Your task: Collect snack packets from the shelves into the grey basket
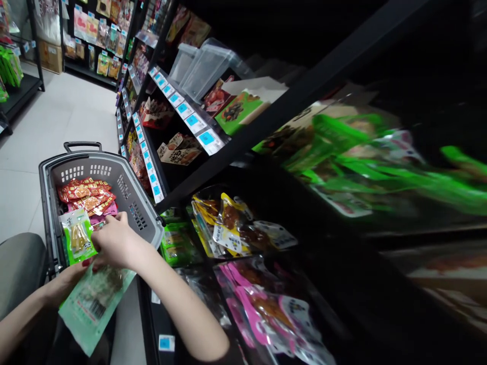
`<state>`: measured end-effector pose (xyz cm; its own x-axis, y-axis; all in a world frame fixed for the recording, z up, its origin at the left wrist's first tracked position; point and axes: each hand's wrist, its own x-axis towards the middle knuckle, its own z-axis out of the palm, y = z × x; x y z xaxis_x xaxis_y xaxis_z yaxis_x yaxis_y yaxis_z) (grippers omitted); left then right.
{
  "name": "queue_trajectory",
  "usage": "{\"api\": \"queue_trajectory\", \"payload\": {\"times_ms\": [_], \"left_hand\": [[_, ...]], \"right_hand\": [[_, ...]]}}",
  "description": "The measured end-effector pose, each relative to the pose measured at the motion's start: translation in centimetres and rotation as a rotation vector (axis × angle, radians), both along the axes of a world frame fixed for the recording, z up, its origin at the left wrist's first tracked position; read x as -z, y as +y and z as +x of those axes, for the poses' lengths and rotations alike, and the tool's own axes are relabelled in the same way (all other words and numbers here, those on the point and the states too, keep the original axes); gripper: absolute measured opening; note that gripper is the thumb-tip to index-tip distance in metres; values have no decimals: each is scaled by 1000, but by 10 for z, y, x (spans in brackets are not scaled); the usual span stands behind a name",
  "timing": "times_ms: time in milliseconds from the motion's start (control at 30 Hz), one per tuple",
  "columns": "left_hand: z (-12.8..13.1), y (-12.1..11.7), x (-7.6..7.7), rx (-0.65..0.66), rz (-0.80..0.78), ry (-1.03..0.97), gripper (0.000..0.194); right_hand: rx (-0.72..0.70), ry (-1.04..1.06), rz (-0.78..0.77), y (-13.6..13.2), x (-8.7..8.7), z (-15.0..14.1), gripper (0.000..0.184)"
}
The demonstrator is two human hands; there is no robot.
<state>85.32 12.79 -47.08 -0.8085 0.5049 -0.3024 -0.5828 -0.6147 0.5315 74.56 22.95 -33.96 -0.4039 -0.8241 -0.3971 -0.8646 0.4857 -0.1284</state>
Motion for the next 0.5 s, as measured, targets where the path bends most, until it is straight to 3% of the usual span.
{"api": "queue_trajectory", "payload": {"times_ms": [133,267,367,500], "left_hand": [[-3,-3,-6,-21,-137,45,89],[-4,-3,-6,-131,-328,161,78],[-3,-1,-2,-163,-418,200,78],[-2,1,2,-196,-579,216,76]], "right_hand": [[243,72,-378,30,1,4,33],[813,105,-851,72,11,23,18],[1141,-72,-990,83,42,50,24],[1231,-403,-1062,64,87,86,29]]}}
